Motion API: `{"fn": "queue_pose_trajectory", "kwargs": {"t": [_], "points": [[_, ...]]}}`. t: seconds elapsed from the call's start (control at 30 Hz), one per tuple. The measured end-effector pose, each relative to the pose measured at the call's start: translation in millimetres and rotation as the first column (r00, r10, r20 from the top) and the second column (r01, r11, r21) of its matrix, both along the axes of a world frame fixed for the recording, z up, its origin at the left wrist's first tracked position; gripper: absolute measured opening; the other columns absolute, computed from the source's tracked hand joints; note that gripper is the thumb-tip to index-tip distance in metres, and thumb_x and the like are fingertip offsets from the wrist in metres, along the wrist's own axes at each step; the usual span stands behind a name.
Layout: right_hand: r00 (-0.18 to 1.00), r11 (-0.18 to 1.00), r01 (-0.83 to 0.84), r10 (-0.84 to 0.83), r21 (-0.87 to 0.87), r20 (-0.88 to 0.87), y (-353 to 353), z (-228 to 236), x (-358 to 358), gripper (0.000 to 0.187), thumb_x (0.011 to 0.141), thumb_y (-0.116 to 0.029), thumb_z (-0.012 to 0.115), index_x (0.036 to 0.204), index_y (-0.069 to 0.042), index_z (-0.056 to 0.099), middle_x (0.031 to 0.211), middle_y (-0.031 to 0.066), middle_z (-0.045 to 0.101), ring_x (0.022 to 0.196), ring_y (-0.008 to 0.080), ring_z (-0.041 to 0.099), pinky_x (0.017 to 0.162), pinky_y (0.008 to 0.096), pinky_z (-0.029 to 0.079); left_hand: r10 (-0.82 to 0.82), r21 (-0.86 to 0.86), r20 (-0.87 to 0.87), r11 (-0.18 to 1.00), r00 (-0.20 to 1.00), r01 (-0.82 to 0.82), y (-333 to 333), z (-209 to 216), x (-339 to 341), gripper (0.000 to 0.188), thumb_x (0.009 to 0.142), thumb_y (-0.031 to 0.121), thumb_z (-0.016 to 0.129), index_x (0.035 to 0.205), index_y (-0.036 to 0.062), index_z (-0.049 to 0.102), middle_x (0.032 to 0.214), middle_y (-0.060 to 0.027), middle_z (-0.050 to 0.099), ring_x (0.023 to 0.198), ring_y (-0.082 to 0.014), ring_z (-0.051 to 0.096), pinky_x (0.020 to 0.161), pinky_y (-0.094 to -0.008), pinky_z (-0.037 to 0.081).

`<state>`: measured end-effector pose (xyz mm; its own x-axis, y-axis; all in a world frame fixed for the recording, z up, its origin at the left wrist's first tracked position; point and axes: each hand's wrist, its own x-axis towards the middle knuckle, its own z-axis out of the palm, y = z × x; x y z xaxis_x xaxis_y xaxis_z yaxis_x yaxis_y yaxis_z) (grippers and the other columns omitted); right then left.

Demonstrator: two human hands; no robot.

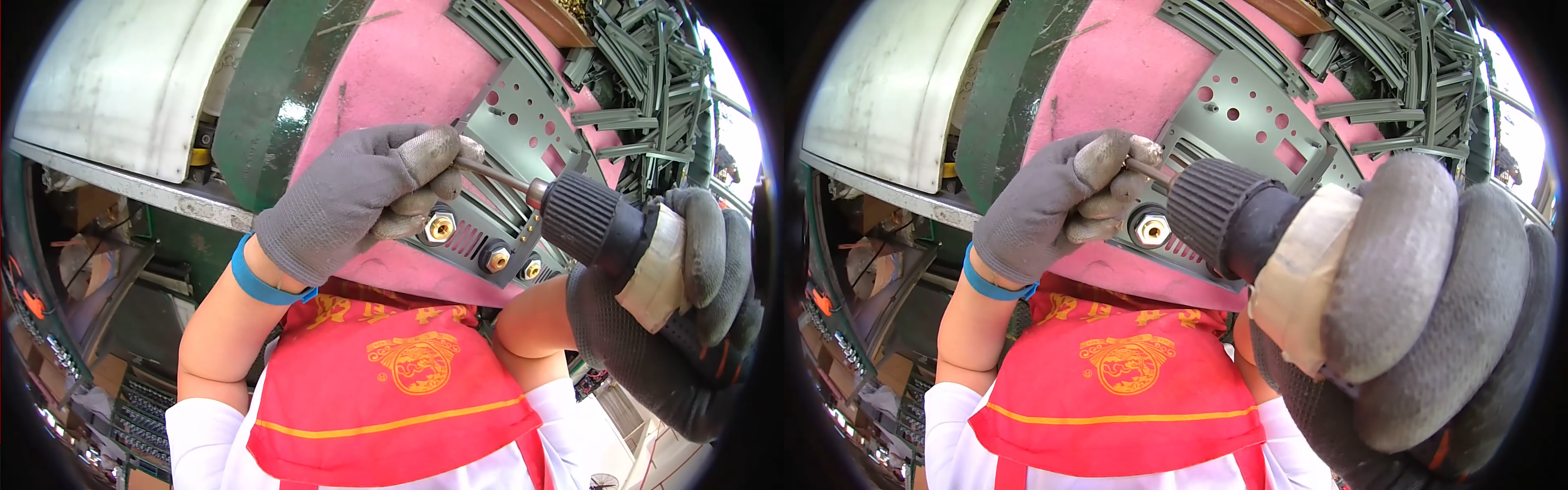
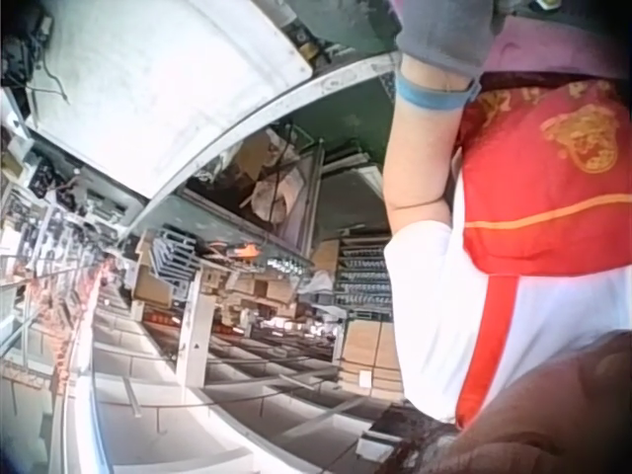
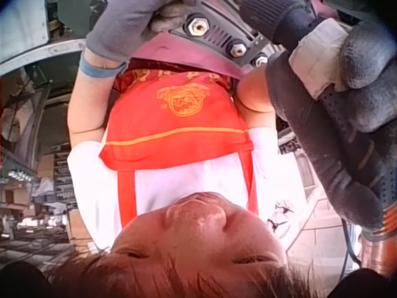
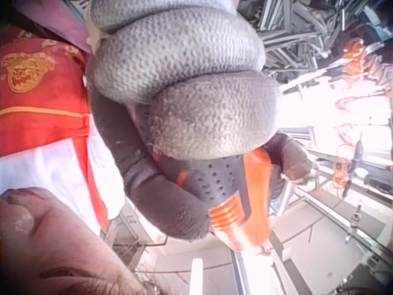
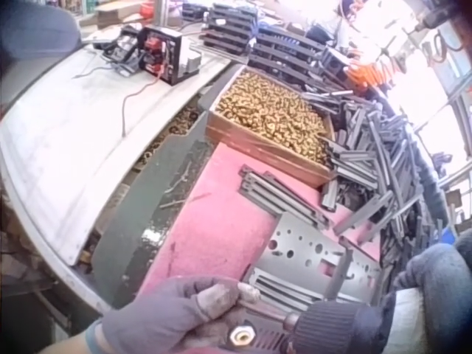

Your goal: Assemble metal panels by attaching small brass components with an electric screwdriver.

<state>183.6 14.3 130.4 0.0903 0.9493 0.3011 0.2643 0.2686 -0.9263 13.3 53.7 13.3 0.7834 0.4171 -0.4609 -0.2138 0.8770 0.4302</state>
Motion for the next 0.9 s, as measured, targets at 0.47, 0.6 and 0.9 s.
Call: {"fn": "queue_pose_trajectory", "kwargs": {"t": [0.47, 0.6, 0.9], "points": [[0.997, 0.990, 0.023, -0.012, -0.136, 0.078, 12.9, -13.2, 3.2, 0.028, 0.074, 0.007, 0.059, 0.074, -0.012, 0.039, 0.072, -0.0010, 0.038, 0.068, 0.0126, 0.039, 0.071, 0.0255, 0.039, 0.289, 0.717, -0.512, 0.662, 0.809, 0.217, -21.9, -4.3, 15.5, 0.051, 0.084, 0.003, 0.064, 0.133, -0.0020, 0.054, 0.073, 0.0022, 0.034, 0.067, -0.0073, 0.036, 0.061, -0.0235, 0.037], [0.995, 0.981, 0.031, -0.012, -0.190, 0.096, 11.8, -17.3, 4.0, 0.029, 0.074, 0.009, 0.058, 0.074, -0.012, 0.038, 0.072, -0.0010, 0.037, 0.068, 0.0127, 0.038, 0.071, 0.0256, 0.039, 0.255, 0.670, -0.511, 0.716, 0.821, 0.194, -26.1, -11.9, 14.8, 0.051, 0.084, 0.001, 0.063, 0.134, -0.0012, 0.054, 0.072, 0.0017, 0.033, 0.066, -0.0079, 0.036, 0.060, -0.0246, 0.038], [0.990, 0.956, 0.019, 0.022, -0.293, 0.138, 5.5, -18.1, 14.4, 0.032, 0.075, 0.013, 0.057, 0.075, -0.012, 0.037, 0.072, -0.0012, 0.036, 0.067, 0.0129, 0.038, 0.072, 0.0256, 0.040, 0.347, 0.766, -0.501, 0.605, 0.792, 0.219, -29.8, -11.4, 13.4, 0.030, 0.088, 0.004, 0.060, 0.117, -0.0018, 0.058, 0.066, -0.0030, 0.036, 0.061, -0.0093, 0.038, 0.058, -0.0277, 0.039]]}}
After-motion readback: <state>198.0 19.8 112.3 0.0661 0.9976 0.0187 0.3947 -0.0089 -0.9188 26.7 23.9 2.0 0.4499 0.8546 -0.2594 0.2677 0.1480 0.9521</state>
